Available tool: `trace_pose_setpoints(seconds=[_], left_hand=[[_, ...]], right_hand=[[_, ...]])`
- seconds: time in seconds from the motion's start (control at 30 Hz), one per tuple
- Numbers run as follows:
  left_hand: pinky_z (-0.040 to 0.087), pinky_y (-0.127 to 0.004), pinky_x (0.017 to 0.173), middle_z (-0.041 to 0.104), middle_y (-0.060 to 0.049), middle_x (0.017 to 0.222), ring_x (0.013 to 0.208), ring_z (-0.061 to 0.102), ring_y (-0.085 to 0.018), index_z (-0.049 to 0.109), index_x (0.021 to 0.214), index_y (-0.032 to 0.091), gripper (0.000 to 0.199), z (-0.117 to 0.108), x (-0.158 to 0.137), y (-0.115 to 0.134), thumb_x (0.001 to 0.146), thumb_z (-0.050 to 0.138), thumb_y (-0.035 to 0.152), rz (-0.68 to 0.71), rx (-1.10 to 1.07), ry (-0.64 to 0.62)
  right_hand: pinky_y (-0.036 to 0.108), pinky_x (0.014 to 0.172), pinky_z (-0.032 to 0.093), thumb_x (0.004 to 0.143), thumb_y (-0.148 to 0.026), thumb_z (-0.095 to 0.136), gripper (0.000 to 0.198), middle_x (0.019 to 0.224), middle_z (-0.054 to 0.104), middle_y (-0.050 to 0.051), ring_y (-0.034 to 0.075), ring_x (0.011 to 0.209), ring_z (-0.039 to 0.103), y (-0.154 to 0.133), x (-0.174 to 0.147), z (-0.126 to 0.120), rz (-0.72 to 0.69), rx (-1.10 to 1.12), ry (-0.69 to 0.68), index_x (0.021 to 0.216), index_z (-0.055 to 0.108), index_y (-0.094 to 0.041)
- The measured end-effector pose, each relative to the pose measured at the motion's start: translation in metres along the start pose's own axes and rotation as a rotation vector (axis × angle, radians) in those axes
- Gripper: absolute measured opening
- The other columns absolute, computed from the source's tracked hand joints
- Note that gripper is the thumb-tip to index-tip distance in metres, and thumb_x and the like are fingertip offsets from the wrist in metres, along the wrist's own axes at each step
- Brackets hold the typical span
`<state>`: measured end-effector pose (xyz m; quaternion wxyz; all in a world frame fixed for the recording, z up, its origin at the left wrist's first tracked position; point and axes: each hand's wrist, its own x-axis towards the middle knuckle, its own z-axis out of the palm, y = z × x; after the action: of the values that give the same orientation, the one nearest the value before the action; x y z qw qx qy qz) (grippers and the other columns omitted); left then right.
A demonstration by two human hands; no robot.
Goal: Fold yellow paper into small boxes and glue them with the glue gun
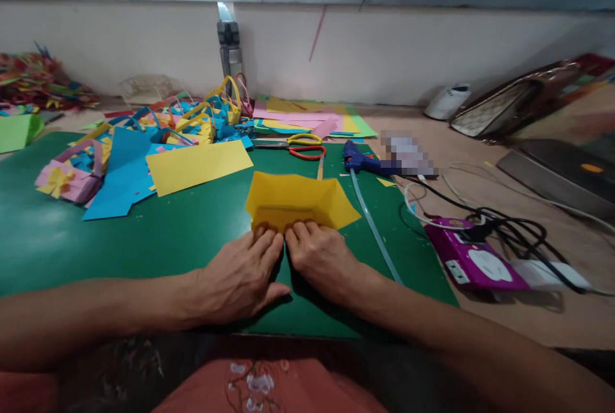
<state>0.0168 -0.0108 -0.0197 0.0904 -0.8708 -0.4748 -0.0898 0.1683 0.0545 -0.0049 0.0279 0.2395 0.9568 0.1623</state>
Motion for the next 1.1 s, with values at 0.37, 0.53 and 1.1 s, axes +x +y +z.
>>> trace_pose_setpoints(seconds=[0.37, 0.53, 1.1], left_hand=[[0.044, -0.043, 0.079, 0.053, -0.022, 0.113, 0.100, 0.051, -0.032, 0.048, 0.116, 0.004, 0.069, -0.008, 0.003, 0.004, 0.086, 0.020, 0.060, 0.007, 0.056, -0.174], [0.046, -0.043, 0.073, 0.053, -0.024, 0.110, 0.097, 0.051, -0.034, 0.047, 0.118, 0.002, 0.075, -0.010, 0.004, 0.007, 0.085, 0.016, 0.062, -0.003, 0.086, -0.190], [0.043, -0.040, 0.072, 0.049, -0.024, 0.120, 0.097, 0.049, -0.031, 0.039, 0.126, 0.002, 0.071, -0.014, 0.017, 0.021, 0.086, 0.025, 0.058, 0.034, 0.113, -0.249]], right_hand=[[0.035, 0.060, 0.044, 0.077, -0.009, 0.045, 0.025, 0.094, 0.062, 0.017, 0.024, 0.079, 0.056, -0.006, -0.021, -0.003, -0.057, -0.066, 0.034, 0.099, 0.057, -0.004], [0.031, 0.054, 0.045, 0.077, -0.005, 0.042, 0.032, 0.099, 0.063, 0.016, 0.021, 0.074, 0.059, 0.006, -0.033, -0.004, -0.042, -0.077, -0.025, 0.107, 0.055, -0.006], [0.028, 0.052, 0.042, 0.084, -0.007, 0.031, 0.035, 0.092, 0.066, 0.015, 0.016, 0.065, 0.059, 0.020, -0.053, 0.007, -0.135, -0.008, 0.296, 0.102, 0.061, -0.005]])
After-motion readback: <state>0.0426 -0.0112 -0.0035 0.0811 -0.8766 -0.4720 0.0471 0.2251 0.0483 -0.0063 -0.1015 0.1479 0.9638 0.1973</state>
